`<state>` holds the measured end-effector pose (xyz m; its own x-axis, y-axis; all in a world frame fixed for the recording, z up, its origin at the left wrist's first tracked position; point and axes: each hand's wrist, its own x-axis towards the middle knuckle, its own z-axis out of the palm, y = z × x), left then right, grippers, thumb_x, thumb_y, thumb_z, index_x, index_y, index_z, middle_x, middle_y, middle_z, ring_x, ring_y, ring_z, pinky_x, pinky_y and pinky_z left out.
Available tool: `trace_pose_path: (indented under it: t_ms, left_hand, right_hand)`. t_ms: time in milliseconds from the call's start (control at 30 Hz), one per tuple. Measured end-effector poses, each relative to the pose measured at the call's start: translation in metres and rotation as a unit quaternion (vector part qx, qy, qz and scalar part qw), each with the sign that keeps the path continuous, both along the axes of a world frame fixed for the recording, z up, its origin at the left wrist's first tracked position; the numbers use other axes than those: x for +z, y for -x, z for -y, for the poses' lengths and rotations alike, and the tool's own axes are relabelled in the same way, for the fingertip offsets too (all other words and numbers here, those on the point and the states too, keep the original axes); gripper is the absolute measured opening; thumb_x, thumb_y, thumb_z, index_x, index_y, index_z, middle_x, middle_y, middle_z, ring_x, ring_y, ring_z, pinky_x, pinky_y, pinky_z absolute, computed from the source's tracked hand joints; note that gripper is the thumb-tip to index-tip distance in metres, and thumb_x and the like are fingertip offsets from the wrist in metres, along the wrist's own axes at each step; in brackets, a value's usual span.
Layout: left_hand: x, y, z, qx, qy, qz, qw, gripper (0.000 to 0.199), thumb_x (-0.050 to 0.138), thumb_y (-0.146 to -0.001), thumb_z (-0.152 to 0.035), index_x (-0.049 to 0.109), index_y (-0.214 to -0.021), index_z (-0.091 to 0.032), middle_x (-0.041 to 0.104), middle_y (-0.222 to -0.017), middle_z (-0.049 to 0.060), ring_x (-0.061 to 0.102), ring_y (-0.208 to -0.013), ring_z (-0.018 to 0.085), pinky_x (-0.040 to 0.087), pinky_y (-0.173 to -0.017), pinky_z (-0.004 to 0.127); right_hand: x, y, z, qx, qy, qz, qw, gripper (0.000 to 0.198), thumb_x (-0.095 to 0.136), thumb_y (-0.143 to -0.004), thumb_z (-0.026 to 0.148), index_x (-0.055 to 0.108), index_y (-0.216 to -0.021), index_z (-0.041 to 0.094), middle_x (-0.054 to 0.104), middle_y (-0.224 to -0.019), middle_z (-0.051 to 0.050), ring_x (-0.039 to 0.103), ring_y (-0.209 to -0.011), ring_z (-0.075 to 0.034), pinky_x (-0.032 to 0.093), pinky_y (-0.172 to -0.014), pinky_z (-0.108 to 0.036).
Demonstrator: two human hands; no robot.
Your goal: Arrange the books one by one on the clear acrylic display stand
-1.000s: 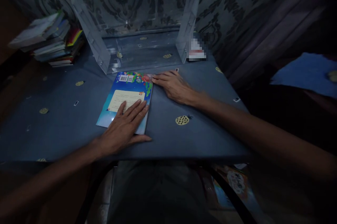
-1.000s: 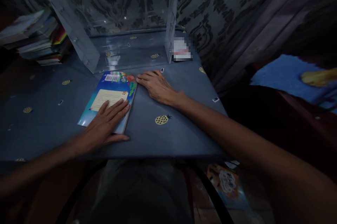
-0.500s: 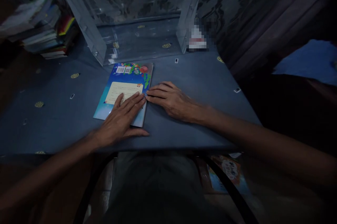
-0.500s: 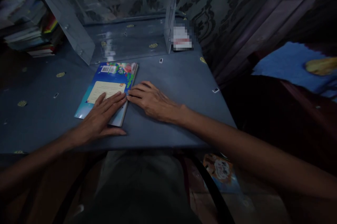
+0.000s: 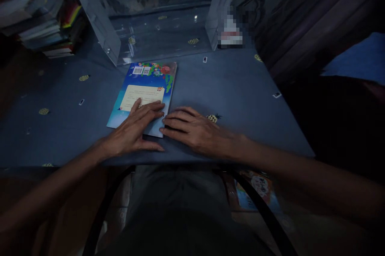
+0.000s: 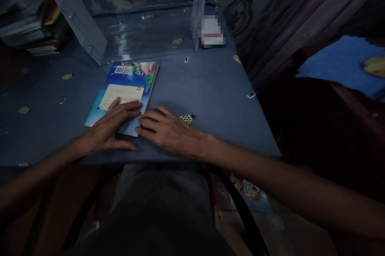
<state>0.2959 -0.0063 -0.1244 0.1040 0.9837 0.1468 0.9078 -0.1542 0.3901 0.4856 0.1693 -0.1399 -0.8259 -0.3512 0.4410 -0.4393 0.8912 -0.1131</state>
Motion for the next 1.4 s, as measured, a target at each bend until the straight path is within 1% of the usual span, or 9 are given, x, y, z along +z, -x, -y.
trace_pose_path:
  t_ms: [133,267,400,533,700,967,1167,1300,1400]
  left_hand:
    - [0.001,0.001,0.002,-0.026,-0.007,-0.026,0.999,0.077,0.066,-0.088,-0.063,0.045,-0.147,-0.018,0.05,-0.153,0.019,0.043,-0.147,0.031,0.02,-0.126,0.06]
    - [0.005,0.004,0.009,-0.058,-0.012,-0.055,0.997,0.067,0.065,-0.094,-0.05,0.043,-0.151,-0.02,0.054,-0.151,0.017,0.045,-0.146,0.03,0.027,-0.124,0.058]
    - [0.011,0.001,0.022,-0.083,-0.041,-0.055,0.994,0.055,0.064,-0.098,-0.035,0.046,-0.149,-0.023,0.06,-0.146,0.013,0.051,-0.141,0.026,0.033,-0.122,0.056]
    - [0.013,-0.005,0.032,-0.083,-0.052,-0.044,0.994,0.047,0.062,-0.098,-0.024,0.051,-0.144,-0.021,0.066,-0.137,0.011,0.057,-0.134,0.023,0.036,-0.121,0.053]
    - [0.013,-0.007,0.034,-0.079,-0.052,-0.045,0.995,0.041,0.064,-0.097,-0.021,0.058,-0.137,-0.018,0.068,-0.129,0.01,0.06,-0.127,0.022,0.037,-0.121,0.052]
    - [0.015,-0.011,0.033,-0.076,-0.048,-0.064,0.994,0.036,0.06,-0.099,-0.023,0.057,-0.135,-0.017,0.069,-0.127,0.01,0.06,-0.126,0.021,0.035,-0.123,0.048]
    - [0.016,-0.009,0.014,-0.058,-0.025,-0.047,0.997,0.029,0.051,-0.102,-0.02,0.058,-0.129,-0.023,0.068,-0.128,0.007,0.062,-0.124,0.019,0.035,-0.123,0.046]
    - [0.017,0.001,-0.013,-0.043,-0.002,-0.061,0.997,0.025,0.045,-0.105,-0.024,0.058,-0.127,-0.021,0.065,-0.135,0.01,0.059,-0.129,0.02,0.038,-0.12,0.045]
    - [0.016,0.014,-0.04,-0.037,0.011,-0.078,0.996,0.029,0.04,-0.107,-0.028,0.056,-0.13,-0.02,0.061,-0.142,0.012,0.054,-0.136,0.021,0.038,-0.119,0.046]
  right_hand:
    - [0.001,-0.005,0.004,0.013,-0.007,-0.01,1.0,0.034,0.037,-0.107,0.015,0.065,-0.125,0.013,0.071,-0.122,-0.012,0.06,-0.118,-0.025,0.047,-0.102,-0.046]
    - [0.002,-0.007,0.004,0.014,-0.006,0.007,1.0,0.033,0.038,-0.106,0.016,0.064,-0.127,0.013,0.07,-0.122,-0.013,0.058,-0.119,-0.025,0.047,-0.103,-0.046]
    - [0.004,-0.006,0.003,0.011,-0.008,0.016,1.0,0.032,0.04,-0.106,0.016,0.065,-0.126,0.014,0.071,-0.118,-0.012,0.058,-0.117,-0.024,0.047,-0.102,-0.046]
    - [0.005,-0.006,0.003,0.012,-0.011,0.008,1.0,0.032,0.041,-0.106,0.014,0.066,-0.126,0.015,0.072,-0.117,-0.012,0.059,-0.114,-0.023,0.047,-0.1,-0.045]
    - [0.003,-0.006,0.002,0.014,-0.003,-0.007,1.0,0.03,0.042,-0.106,0.014,0.066,-0.124,0.015,0.073,-0.115,-0.01,0.059,-0.111,-0.023,0.047,-0.1,-0.044]
    - [0.007,-0.005,0.004,-0.001,-0.005,0.012,1.0,0.026,0.045,-0.106,0.019,0.067,-0.122,0.018,0.072,-0.113,-0.007,0.059,-0.109,-0.021,0.047,-0.1,-0.042]
    - [0.01,-0.006,0.004,0.002,-0.004,0.038,0.999,0.026,0.048,-0.105,0.018,0.065,-0.125,0.017,0.07,-0.114,-0.008,0.058,-0.113,-0.02,0.046,-0.103,-0.041]
    - [0.009,-0.005,0.004,0.0,-0.006,0.036,0.999,0.027,0.047,-0.106,0.019,0.065,-0.125,0.017,0.071,-0.114,-0.008,0.06,-0.114,-0.02,0.045,-0.105,-0.042]
    - [0.011,-0.006,0.003,0.005,-0.006,0.043,0.999,0.029,0.044,-0.106,0.018,0.065,-0.125,0.017,0.071,-0.121,-0.009,0.06,-0.118,-0.02,0.044,-0.108,-0.042]
